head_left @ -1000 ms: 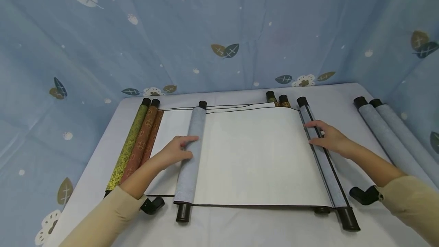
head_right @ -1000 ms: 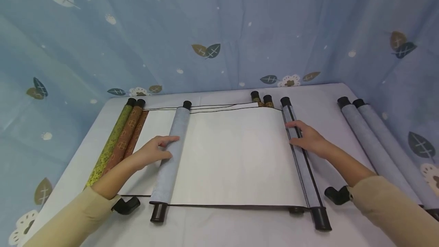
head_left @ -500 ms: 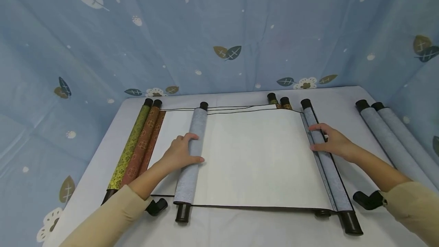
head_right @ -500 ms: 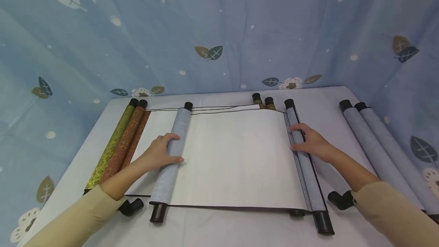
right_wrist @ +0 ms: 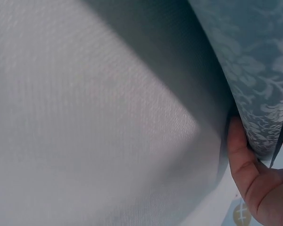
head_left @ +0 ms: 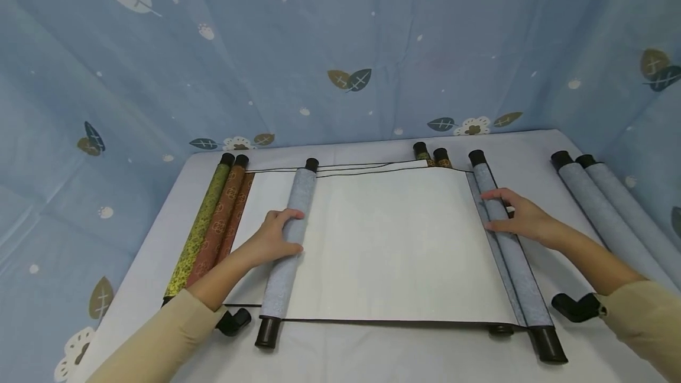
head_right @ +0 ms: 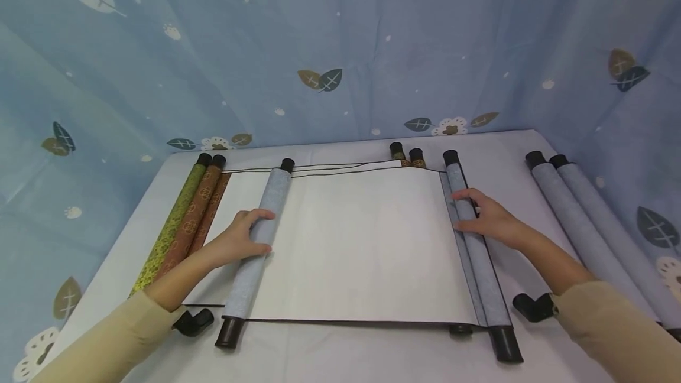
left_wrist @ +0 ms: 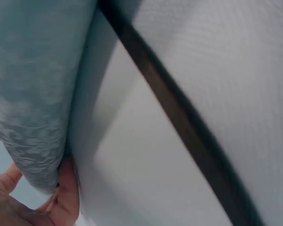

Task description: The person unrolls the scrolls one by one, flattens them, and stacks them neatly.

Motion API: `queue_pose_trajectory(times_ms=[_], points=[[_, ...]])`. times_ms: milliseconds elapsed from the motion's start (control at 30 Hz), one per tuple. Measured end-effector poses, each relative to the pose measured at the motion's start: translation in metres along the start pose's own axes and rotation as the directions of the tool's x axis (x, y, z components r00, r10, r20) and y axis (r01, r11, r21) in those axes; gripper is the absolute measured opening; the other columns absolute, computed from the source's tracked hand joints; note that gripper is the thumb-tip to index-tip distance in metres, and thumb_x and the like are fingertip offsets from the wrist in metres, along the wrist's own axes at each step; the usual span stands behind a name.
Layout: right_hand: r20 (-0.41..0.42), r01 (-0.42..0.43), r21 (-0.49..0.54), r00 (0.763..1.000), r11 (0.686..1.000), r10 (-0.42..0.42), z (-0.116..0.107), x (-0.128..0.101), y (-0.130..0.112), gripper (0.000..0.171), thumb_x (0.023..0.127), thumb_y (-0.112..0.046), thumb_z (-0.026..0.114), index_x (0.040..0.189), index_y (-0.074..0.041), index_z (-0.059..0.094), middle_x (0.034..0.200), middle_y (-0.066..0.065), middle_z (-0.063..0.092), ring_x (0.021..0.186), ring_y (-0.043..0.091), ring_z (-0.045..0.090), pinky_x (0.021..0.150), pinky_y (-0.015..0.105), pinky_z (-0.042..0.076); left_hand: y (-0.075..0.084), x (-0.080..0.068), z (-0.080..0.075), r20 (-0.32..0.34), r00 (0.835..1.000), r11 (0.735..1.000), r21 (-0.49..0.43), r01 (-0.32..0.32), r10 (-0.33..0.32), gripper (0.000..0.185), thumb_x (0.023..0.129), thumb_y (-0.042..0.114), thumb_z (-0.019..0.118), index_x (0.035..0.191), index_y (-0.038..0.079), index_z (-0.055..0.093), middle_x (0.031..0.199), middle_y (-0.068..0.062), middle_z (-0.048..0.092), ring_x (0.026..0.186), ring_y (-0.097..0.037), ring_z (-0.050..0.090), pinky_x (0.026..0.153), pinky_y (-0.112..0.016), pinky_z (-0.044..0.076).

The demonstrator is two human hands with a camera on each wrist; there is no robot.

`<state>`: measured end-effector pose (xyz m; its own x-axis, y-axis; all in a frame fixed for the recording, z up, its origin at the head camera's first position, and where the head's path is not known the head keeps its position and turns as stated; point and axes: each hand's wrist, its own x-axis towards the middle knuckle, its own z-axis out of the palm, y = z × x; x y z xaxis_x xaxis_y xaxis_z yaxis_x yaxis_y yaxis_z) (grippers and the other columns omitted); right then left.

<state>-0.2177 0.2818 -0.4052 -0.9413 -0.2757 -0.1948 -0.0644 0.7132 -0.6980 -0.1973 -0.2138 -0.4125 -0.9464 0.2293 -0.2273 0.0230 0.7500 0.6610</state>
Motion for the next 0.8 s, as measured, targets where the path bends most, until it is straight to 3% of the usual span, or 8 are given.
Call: queue_pose_trajectory(times_ms=[300,467,567,800], points=[[-0.001,0.02,0.007,1.0,1.0,-0.02,-0.002,-0.002,0.003,0.064,0.087,-0.013,0.066,0.139,0.002,0.033,0.144,0.035,0.024,0.125,0.056,0.028,0.09,0.065,0.033,-0.006,-0.004,-0.009,0.002,1.0,1.0,0.001,0.031,-0.031,0.059,0.08,0.012,0.063,0.136,0.013,0.044,0.13,-0.033,0.032,0.112,-0.042,0.042,0.085,-0.053,0.04],[-0.013,0.006,-0.012,1.0,1.0,-0.006,-0.003,-0.004,0.005,0.057,0.088,-0.009,0.059,0.138,0.002,0.035,0.141,0.035,0.028,0.109,0.047,0.045,0.079,0.048,0.043,-0.007,-0.003,-0.013,0.013,0.999,0.999,0.003,0.053,-0.053,0.06,0.082,0.013,0.059,0.14,0.012,0.042,0.132,-0.034,0.03,0.11,-0.043,0.043,0.081,-0.05,0.042],[-0.023,-0.01,-0.022,1.0,1.0,0.009,-0.002,-0.004,0.005,0.05,0.088,-0.006,0.052,0.136,0.002,0.038,0.139,0.034,0.031,0.102,0.037,0.044,0.076,0.04,0.039,-0.007,-0.004,-0.016,0.007,0.998,0.998,0.013,0.066,-0.066,0.06,0.084,0.013,0.057,0.142,0.011,0.042,0.133,-0.035,0.029,0.108,-0.042,0.044,0.078,-0.048,0.043],[0.022,-0.011,0.015,1.0,1.0,0.011,0.001,-0.006,0.005,0.047,0.09,-0.003,0.046,0.135,0.006,0.038,0.143,0.038,0.024,0.124,0.047,0.027,0.09,0.057,0.03,-0.009,-0.011,-0.02,0.019,0.996,0.996,0.019,0.084,-0.084,0.056,0.085,0.012,0.053,0.14,0.007,0.044,0.131,-0.036,0.031,0.095,-0.035,0.045,0.07,-0.039,0.042]])
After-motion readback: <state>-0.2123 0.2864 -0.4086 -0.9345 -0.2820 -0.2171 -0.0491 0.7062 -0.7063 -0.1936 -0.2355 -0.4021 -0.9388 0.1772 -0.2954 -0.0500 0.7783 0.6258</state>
